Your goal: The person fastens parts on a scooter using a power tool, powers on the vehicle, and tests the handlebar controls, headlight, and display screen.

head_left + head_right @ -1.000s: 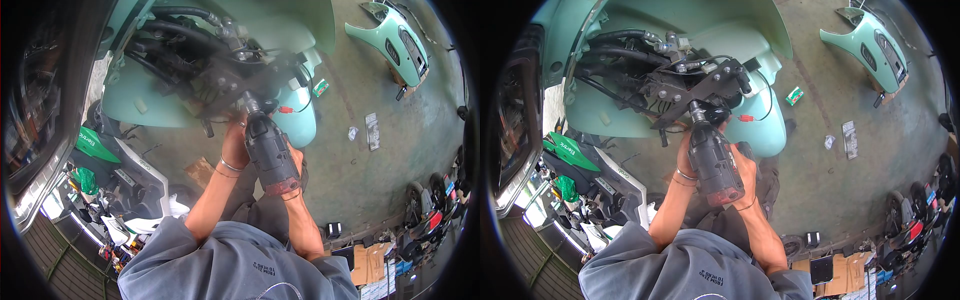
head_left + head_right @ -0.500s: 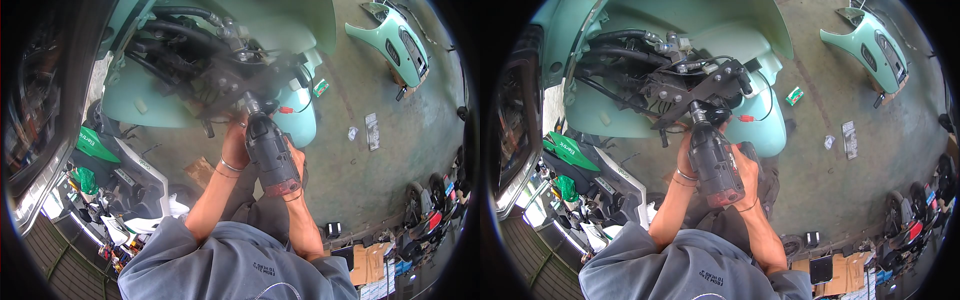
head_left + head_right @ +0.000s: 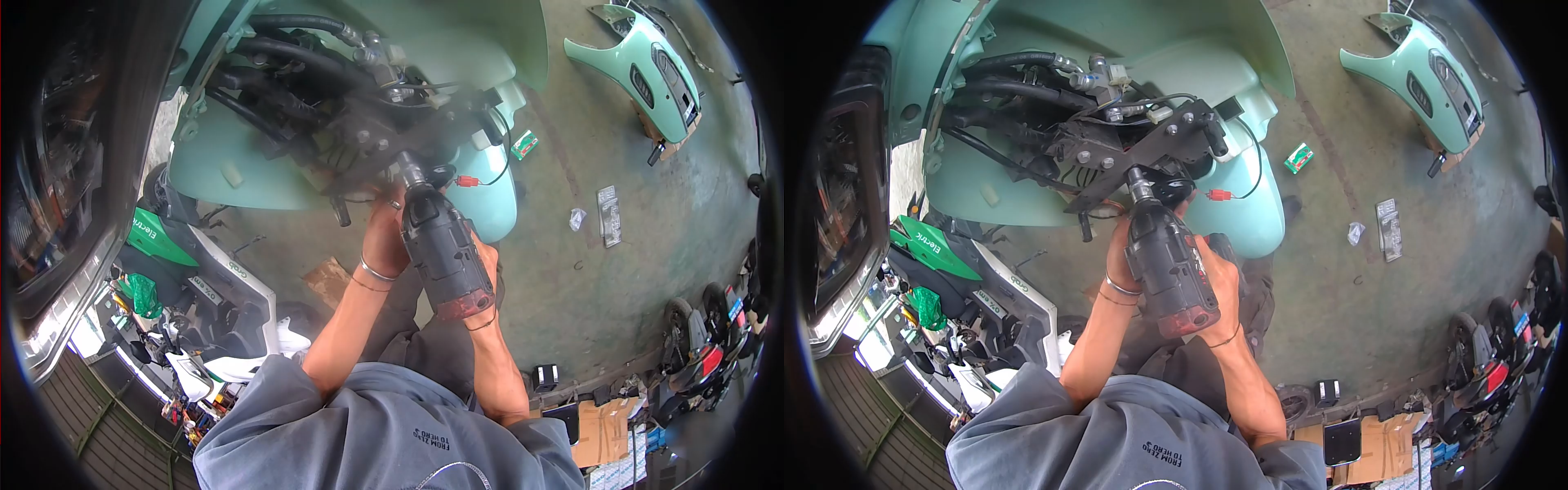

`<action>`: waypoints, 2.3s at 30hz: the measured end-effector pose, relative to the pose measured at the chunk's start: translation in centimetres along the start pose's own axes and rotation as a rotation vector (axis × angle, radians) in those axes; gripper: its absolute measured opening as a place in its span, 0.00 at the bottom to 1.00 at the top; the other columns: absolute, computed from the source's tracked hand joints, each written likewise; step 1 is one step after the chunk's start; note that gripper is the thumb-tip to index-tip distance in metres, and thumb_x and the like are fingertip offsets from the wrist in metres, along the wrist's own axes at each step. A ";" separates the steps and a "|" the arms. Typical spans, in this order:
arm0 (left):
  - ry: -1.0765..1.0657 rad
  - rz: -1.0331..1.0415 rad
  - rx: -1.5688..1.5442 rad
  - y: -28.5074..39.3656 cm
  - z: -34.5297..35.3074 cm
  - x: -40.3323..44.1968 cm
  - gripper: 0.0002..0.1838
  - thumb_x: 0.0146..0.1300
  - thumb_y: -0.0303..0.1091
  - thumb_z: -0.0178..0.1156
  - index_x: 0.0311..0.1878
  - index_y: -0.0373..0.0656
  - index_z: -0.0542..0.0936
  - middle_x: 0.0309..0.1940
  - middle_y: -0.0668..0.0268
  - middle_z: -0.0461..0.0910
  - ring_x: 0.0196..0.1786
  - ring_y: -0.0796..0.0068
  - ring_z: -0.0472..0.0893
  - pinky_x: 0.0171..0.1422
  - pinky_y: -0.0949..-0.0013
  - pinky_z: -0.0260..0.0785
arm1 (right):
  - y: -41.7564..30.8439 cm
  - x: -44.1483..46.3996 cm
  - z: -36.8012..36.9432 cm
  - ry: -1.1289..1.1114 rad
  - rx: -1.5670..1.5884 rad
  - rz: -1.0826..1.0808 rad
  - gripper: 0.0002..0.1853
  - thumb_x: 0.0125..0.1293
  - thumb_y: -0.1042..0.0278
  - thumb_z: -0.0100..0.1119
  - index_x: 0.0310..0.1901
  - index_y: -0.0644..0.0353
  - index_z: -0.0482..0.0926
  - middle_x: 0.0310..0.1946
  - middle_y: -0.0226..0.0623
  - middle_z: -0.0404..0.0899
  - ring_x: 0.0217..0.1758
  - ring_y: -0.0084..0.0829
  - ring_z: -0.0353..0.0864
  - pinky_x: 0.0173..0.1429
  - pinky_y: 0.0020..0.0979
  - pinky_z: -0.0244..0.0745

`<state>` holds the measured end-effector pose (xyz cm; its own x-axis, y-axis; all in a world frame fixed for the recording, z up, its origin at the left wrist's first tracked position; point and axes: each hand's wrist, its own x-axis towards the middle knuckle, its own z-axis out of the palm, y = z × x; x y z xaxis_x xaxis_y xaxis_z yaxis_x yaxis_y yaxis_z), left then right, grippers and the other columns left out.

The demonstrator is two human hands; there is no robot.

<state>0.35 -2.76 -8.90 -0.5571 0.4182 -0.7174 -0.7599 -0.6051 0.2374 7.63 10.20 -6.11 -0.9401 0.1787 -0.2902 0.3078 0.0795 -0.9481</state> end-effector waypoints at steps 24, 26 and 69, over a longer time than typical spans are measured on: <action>0.001 -0.010 -0.088 -0.2 -1.2 0.2 0.21 0.78 0.41 0.44 0.63 0.35 0.69 0.56 0.55 0.77 0.56 0.65 0.80 0.60 0.62 0.75 | 0.4 -1.2 0.9 0.034 0.058 0.153 0.30 0.51 0.72 0.69 0.57 0.73 0.75 0.34 0.47 0.84 0.33 0.40 0.85 0.40 0.33 0.77; -0.011 -0.005 -0.091 -0.2 -1.2 0.3 0.21 0.78 0.41 0.44 0.62 0.35 0.69 0.56 0.55 0.77 0.55 0.66 0.80 0.59 0.62 0.75 | 1.9 -1.4 1.0 0.071 0.044 0.101 0.32 0.49 0.70 0.69 0.56 0.78 0.73 0.34 0.51 0.83 0.31 0.46 0.84 0.40 0.35 0.77; -0.028 0.124 0.082 -0.5 -0.3 0.9 0.20 0.77 0.44 0.50 0.63 0.41 0.71 0.55 0.63 0.78 0.56 0.68 0.80 0.60 0.61 0.74 | 3.6 -1.2 0.9 0.163 -0.312 -0.182 0.23 0.48 0.75 0.69 0.49 0.67 0.78 0.37 0.40 0.83 0.40 0.36 0.82 0.49 0.33 0.76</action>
<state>0.32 -2.34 -9.85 -0.6566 0.3634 -0.6609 -0.7090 -0.5963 0.3766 9.73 9.36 -9.28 -0.9556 0.2857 -0.0725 0.1914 0.4143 -0.8898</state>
